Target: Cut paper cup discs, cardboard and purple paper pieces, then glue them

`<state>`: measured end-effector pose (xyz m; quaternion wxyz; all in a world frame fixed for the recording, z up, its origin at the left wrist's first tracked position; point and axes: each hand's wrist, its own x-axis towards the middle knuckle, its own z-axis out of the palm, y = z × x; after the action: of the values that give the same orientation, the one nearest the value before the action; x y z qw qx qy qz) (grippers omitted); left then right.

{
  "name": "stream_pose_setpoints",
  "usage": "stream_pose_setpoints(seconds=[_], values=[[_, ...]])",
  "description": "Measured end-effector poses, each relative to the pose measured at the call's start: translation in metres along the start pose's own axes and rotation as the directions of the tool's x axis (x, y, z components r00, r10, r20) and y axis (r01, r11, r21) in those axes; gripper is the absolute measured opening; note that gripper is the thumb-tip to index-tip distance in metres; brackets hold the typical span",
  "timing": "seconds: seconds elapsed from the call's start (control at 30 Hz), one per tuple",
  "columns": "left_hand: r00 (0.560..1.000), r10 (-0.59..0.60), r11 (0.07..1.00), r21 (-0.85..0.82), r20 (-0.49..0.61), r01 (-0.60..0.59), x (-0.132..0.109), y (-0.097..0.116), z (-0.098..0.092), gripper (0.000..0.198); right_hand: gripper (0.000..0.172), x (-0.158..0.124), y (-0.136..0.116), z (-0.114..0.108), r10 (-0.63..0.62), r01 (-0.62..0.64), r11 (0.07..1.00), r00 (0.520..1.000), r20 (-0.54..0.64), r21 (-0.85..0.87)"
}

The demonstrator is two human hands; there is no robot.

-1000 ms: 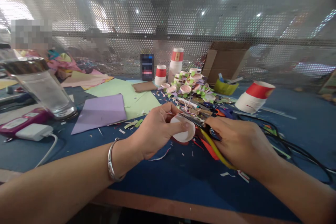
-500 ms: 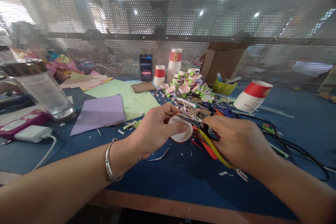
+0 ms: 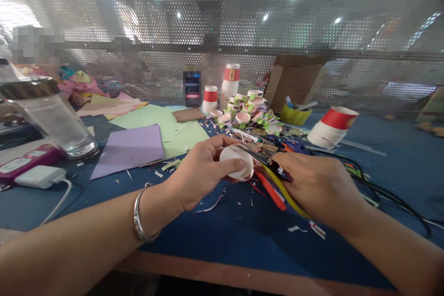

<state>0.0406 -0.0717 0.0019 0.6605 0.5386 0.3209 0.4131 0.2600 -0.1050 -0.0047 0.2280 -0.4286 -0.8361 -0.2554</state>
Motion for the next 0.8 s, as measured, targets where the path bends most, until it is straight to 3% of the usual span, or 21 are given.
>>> stream_pose_setpoints(seconds=[0.17, 0.6, 0.8], values=[[0.998, 0.008, 1.0, 0.015, -0.055, -0.007, 0.0013, 0.0001, 0.0001, 0.026, 0.044, -0.0008, 0.0016, 0.0033, 0.04, -0.041, 0.999, 0.999, 0.008, 0.027], [0.998, 0.047, 0.983, 0.177, 0.03, -0.052, 0.0006, -0.0079, -0.0019, 0.023, 0.049, 0.0017, -0.0057, 0.0012, 0.042, -0.042, 0.999, 0.999, 0.005, 0.02], [0.999, 0.019, 0.989, 0.149, 0.038, -0.024, 0.0004, -0.0056, -0.002, 0.028, 0.042, 0.0006, -0.0051, -0.0005, 0.01, -0.01, 1.0, 1.0, -0.007, -0.017]])
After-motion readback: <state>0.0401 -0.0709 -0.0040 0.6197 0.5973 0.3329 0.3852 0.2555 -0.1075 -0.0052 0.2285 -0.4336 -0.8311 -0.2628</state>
